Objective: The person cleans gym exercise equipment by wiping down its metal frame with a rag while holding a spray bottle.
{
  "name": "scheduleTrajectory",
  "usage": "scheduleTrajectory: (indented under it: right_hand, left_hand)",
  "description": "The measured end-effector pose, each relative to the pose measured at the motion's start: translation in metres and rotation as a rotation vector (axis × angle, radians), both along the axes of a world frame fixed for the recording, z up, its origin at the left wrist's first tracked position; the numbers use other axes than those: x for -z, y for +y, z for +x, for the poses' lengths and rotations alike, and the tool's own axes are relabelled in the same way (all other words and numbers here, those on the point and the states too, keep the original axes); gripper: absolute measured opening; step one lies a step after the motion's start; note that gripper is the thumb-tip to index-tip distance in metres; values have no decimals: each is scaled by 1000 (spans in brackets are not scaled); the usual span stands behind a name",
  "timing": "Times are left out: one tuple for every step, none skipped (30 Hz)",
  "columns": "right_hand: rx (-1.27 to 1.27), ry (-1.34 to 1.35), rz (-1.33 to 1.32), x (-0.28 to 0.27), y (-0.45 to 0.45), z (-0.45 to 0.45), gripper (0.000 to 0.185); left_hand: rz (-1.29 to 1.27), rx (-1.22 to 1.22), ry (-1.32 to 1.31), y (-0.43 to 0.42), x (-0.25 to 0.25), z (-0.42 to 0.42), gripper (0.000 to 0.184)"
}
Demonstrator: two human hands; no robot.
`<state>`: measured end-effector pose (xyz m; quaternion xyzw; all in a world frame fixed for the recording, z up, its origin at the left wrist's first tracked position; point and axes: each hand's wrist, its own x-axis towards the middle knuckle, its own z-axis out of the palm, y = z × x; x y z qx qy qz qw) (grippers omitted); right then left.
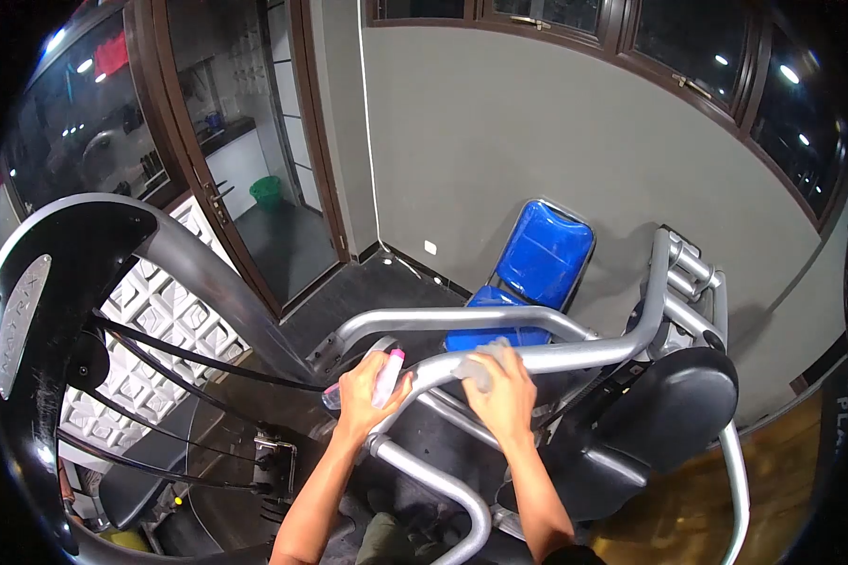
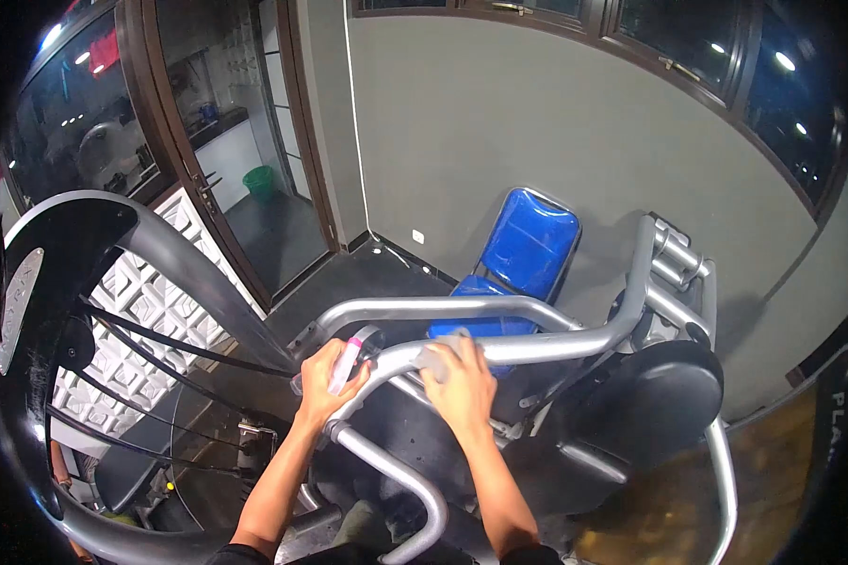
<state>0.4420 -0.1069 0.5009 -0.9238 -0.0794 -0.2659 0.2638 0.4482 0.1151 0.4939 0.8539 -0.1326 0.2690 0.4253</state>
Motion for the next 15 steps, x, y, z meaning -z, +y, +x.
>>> scheduleTrajectory:
  right_hand:
    - [-89,112,-35,-2,5,5,37]
    - [-86,112,-37,-4,11,8,37]
    - [-164,135,-96,-7,17,12,36]
    - [-242,157,-155,-9,21,17,36]
    - [-259,129,-170,-10,16,23,33]
    - [-303,231,-104,-27,10,26,30]
    - [-240,307,-134,-39,-1,31,29]
    - [-171,381,-169,-48,-11,36,27]
    - [-134,337,-126,-46,-19,40,28]
    - [-128,339,-130,-44,-19,44,28]
    - [-109,361,-167,-44,-18,48,28]
    - [-89,383,-203,-46,-16,51,29]
    - [-117,450,-244,-49,-9,55,34]
    - [-108,453,-246,-43,-3,62,34]
    - [-192,439,-271,-32,2,72,37]
  left_hand:
    - [-4,-3,13,1,1,0,27]
    - [-8,-5,25,2,3,1,27]
    - [-44,20,6,2,6,2,26]
    - [-45,22,1,2,4,2,26]
    - [-57,21,6,1,2,0,26]
    - [-68,19,11,1,0,-1,25]
    - [-69,22,9,2,1,-1,25]
    - [-53,23,-7,2,3,1,25]
    - [-36,23,-20,2,4,1,25]
    - [-41,28,-19,2,5,1,25]
    - [-46,29,-26,2,7,2,25]
    - [-51,30,-33,2,7,3,25]
    - [-55,38,-32,2,8,5,25]
    - [-65,51,-68,2,9,6,25]
    - [-75,64,-104,2,10,7,25]
